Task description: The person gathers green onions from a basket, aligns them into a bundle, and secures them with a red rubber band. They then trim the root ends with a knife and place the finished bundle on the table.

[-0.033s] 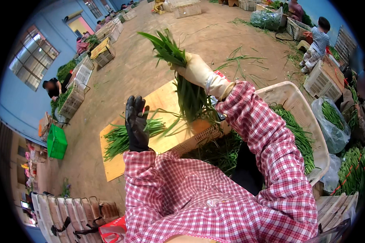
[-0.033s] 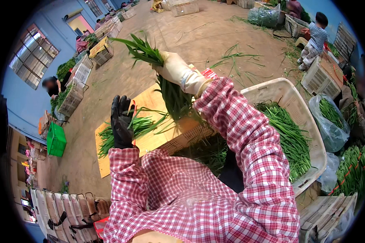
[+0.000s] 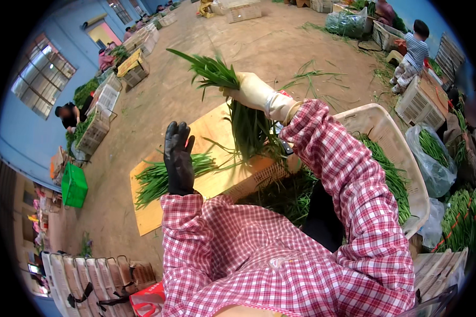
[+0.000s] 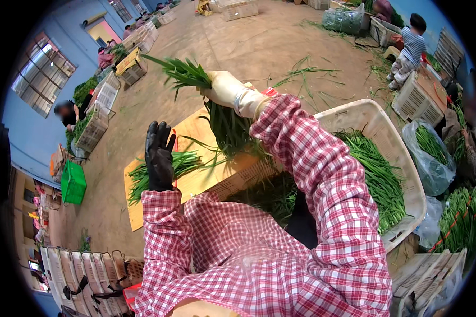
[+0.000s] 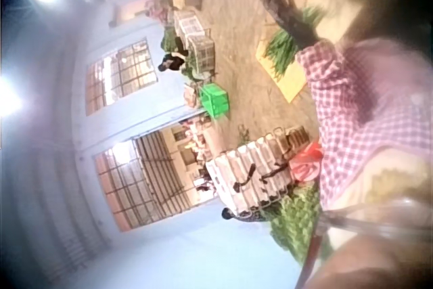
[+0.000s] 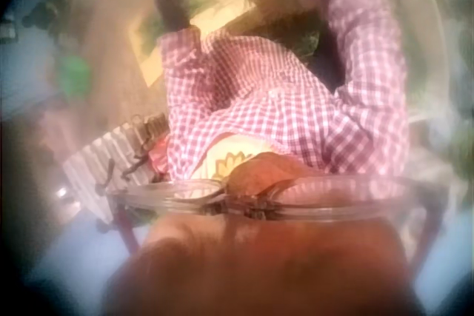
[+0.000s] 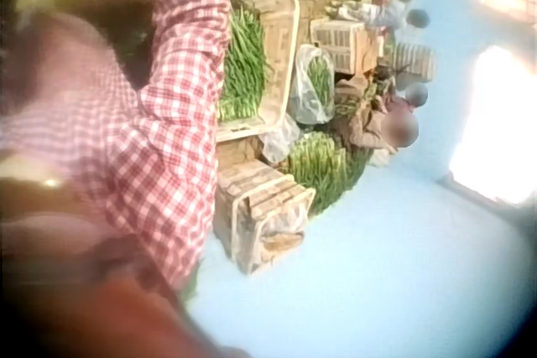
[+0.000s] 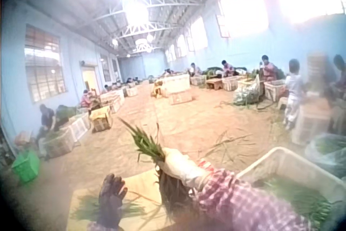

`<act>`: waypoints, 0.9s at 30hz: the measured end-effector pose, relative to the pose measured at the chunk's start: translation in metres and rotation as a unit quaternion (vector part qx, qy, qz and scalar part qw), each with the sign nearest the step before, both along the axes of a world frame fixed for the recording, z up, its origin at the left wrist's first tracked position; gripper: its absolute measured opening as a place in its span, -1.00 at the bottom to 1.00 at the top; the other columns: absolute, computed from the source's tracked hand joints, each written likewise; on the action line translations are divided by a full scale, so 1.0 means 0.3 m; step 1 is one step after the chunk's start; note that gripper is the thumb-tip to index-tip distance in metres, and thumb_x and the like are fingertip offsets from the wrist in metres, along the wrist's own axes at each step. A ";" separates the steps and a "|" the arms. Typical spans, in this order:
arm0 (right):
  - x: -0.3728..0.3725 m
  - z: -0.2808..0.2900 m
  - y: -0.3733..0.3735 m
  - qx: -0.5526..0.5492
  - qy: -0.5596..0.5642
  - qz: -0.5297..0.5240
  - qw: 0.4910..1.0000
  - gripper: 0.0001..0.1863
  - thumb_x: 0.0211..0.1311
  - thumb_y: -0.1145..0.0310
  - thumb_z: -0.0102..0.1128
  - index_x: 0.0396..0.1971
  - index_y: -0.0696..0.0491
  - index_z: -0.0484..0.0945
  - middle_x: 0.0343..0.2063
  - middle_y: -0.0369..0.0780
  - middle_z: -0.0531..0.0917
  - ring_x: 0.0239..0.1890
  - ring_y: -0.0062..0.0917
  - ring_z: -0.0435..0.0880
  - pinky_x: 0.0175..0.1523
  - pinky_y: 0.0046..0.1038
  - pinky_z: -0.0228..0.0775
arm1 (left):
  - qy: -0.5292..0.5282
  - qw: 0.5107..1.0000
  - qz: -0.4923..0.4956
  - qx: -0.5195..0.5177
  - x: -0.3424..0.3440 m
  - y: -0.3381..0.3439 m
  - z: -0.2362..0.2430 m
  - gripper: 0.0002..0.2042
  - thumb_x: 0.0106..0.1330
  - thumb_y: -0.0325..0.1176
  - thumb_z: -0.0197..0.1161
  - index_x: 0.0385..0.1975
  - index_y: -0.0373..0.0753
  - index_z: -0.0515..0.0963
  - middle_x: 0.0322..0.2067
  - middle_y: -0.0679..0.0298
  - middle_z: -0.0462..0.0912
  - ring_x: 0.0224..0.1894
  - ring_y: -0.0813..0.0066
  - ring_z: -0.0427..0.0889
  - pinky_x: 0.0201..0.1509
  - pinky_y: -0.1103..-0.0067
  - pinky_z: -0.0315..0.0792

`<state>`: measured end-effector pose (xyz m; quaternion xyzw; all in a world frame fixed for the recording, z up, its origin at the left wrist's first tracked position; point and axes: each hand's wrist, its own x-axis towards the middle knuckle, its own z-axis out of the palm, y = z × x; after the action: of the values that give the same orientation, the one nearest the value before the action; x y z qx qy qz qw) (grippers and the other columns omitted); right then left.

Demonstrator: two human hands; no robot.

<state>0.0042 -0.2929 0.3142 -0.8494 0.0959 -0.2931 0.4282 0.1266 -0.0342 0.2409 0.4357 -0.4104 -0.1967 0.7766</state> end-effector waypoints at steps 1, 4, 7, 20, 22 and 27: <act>0.000 0.001 0.005 0.004 -0.034 0.011 0.999 -0.67 0.21 0.34 0.31 -0.03 0.06 0.60 -0.31 -0.14 0.73 -0.24 -0.48 0.70 -0.10 -0.43 0.51 | -0.009 0.999 0.014 0.031 -0.010 -0.015 0.024 -0.41 0.49 -0.09 0.03 0.41 -0.24 0.14 0.32 0.08 0.32 0.37 0.23 0.31 0.40 0.26 0.23; -0.073 0.097 0.096 0.078 -0.033 0.060 0.995 -0.67 0.17 0.34 0.34 -0.06 0.08 0.62 -0.30 -0.17 0.74 -0.22 -0.49 0.70 -0.08 -0.43 0.51 | -0.027 0.994 0.022 0.102 -0.083 -0.055 0.105 -0.39 0.41 -0.38 0.16 0.42 -0.27 0.11 0.32 0.09 0.32 0.37 0.28 0.31 0.39 0.37 0.26; -0.103 0.184 0.188 0.039 0.013 0.090 0.995 -0.66 0.13 0.33 0.37 -0.08 0.07 0.64 -0.27 -0.19 0.75 -0.19 -0.47 0.70 -0.04 -0.43 0.50 | -0.039 0.991 -0.033 0.124 -0.185 -0.078 0.170 -0.23 0.26 -0.57 0.28 0.45 -0.27 0.03 0.34 0.07 0.28 0.40 0.30 0.23 0.40 0.40 0.21; -0.066 0.277 0.610 -0.078 0.016 0.238 0.968 -0.59 -0.04 0.21 0.45 -0.19 0.11 0.66 -0.34 -0.07 0.73 -0.23 -0.33 0.73 -0.10 -0.33 0.52 | -0.243 0.955 0.059 0.160 -0.206 0.060 -0.017 -0.62 0.37 -0.50 0.15 0.18 -0.29 0.42 0.07 0.19 0.55 0.14 0.23 0.52 0.20 0.37 0.43; -0.095 0.308 0.620 -0.042 -0.018 0.265 0.963 -0.59 -0.05 0.18 0.45 -0.20 0.10 0.67 -0.37 -0.06 0.72 -0.27 -0.34 0.73 -0.12 -0.33 0.52 | -0.297 0.932 0.090 0.185 -0.187 0.045 -0.034 -0.62 0.40 -0.48 0.13 0.21 -0.26 0.38 0.07 0.20 0.54 0.13 0.25 0.52 0.20 0.40 0.43; -0.296 0.446 0.636 0.064 -0.289 0.296 0.908 -0.40 0.09 0.28 0.48 0.13 0.17 0.51 -0.01 -0.13 0.67 0.02 -0.45 0.65 0.21 -0.43 0.44 | 0.073 0.994 0.053 0.056 -0.210 0.031 -0.006 -0.71 0.40 -0.40 0.19 0.05 -0.35 0.46 -0.05 0.26 0.56 -0.04 0.48 0.51 0.04 0.49 0.42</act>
<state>-0.0845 -0.1021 0.4479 -0.6878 -0.2694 -0.3791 0.5573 0.0636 -0.0250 0.2392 0.4843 -0.3177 -0.2092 0.7879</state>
